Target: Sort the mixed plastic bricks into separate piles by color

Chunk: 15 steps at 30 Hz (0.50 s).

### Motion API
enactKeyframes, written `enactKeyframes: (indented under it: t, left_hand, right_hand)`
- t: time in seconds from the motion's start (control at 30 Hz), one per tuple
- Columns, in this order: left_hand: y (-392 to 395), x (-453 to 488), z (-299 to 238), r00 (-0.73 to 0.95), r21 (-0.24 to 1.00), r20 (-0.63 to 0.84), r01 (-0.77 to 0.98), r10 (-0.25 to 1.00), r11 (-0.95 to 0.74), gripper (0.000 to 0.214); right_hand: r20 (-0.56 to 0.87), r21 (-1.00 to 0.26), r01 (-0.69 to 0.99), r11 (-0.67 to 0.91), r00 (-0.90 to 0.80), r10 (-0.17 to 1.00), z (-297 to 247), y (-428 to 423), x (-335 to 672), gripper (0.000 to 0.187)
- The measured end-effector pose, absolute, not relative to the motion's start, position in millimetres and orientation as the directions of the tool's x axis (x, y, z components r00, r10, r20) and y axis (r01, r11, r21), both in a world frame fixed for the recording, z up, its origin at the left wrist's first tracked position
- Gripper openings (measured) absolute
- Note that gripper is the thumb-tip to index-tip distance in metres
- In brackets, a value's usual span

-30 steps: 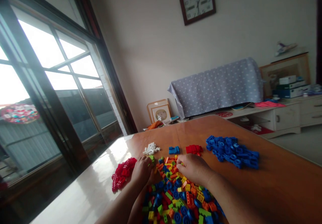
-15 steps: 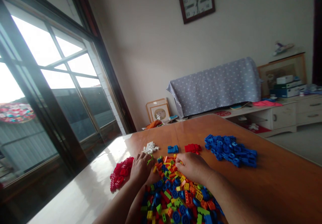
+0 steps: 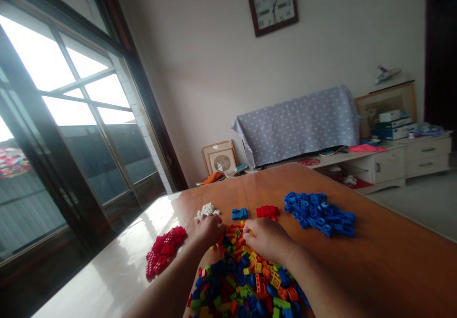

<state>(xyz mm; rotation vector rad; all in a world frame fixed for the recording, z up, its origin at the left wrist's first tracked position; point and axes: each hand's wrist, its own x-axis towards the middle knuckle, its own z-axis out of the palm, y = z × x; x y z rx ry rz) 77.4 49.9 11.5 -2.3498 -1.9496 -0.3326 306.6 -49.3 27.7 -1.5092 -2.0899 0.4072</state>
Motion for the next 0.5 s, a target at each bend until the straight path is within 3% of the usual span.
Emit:
enactKeyframes:
  t: [0.33,0.5]
  left_hand:
    - [48.1,89.6,11.0,0.185,0.074,0.199,0.976,0.962,-0.203,0.017]
    - [37.4,84.8,17.0,0.233,0.138,0.302,0.949,0.924,-0.284,0.019]
  right_hand:
    - [0.250,-0.516,0.791,0.328,-0.227,0.941,30.8,-52.4,307.0,0.021]
    - [0.232,-0.519,0.794,0.316,-0.225,0.946,32.0,-52.5,306.6,0.023]
